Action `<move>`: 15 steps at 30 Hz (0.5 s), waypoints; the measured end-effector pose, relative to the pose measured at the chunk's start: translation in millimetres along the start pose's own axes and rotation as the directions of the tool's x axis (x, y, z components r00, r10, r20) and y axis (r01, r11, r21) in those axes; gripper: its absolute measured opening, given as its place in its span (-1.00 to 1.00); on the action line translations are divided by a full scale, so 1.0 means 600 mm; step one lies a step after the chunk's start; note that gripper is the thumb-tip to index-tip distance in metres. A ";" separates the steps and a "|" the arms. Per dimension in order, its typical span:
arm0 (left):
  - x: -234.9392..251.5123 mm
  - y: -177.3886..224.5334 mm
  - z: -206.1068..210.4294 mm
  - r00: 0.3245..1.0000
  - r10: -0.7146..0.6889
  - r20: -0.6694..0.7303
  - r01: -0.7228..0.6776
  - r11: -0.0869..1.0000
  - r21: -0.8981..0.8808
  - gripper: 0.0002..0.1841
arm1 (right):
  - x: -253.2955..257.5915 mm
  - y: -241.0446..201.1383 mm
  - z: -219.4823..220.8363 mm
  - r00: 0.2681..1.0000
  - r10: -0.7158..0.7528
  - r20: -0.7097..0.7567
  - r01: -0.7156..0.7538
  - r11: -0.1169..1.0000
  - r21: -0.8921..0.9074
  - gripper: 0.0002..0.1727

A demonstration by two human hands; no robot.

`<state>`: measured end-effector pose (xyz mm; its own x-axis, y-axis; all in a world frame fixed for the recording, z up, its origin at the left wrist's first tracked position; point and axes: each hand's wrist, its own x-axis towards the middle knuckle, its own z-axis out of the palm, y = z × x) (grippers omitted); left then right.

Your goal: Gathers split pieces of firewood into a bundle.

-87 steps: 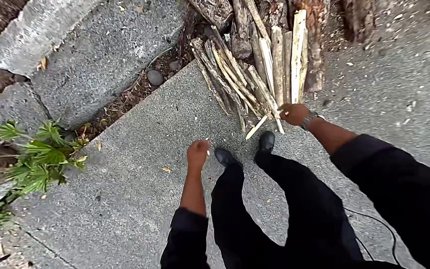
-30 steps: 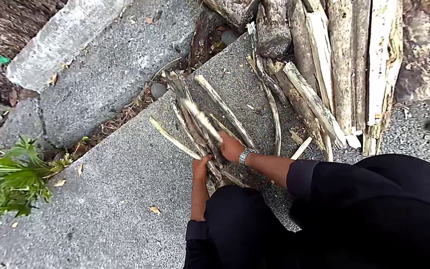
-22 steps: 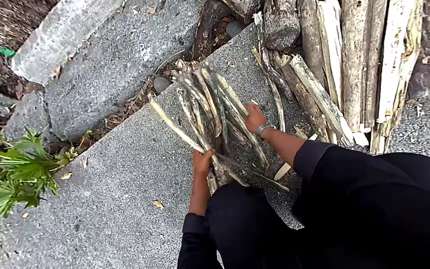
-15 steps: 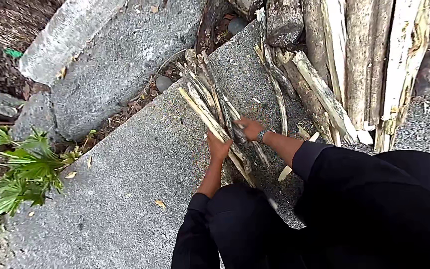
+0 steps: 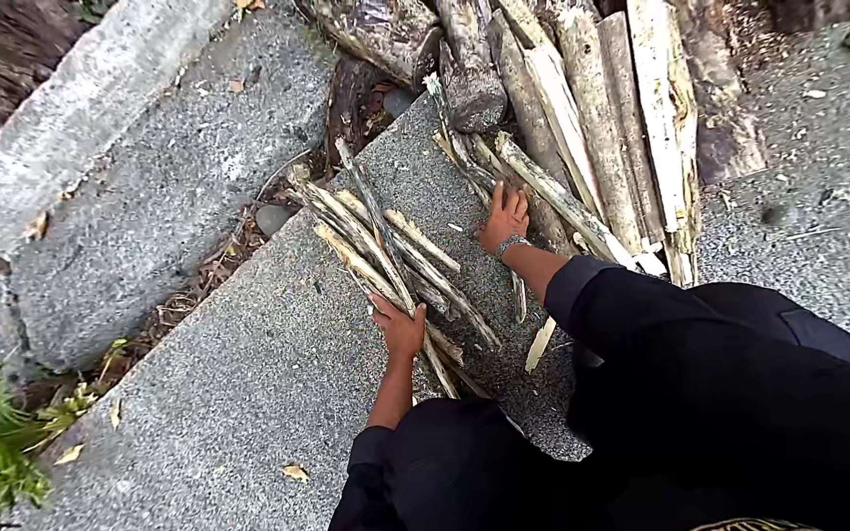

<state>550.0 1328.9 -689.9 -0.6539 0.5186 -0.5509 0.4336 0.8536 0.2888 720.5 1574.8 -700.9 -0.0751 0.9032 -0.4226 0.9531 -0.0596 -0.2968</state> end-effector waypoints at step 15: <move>-0.001 0.001 0.005 1.000 -0.005 -0.013 0.006 1.000 0.017 0.39 | -0.060 -0.037 0.018 0.893 -0.258 0.370 0.244 0.966 0.083 -0.55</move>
<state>552.6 1328.9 -691.4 -0.6643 0.5147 -0.5421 0.4404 0.8555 0.2725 698.7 1539.1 -688.6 -0.4210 0.6644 -0.6176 0.8781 0.1278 -0.4611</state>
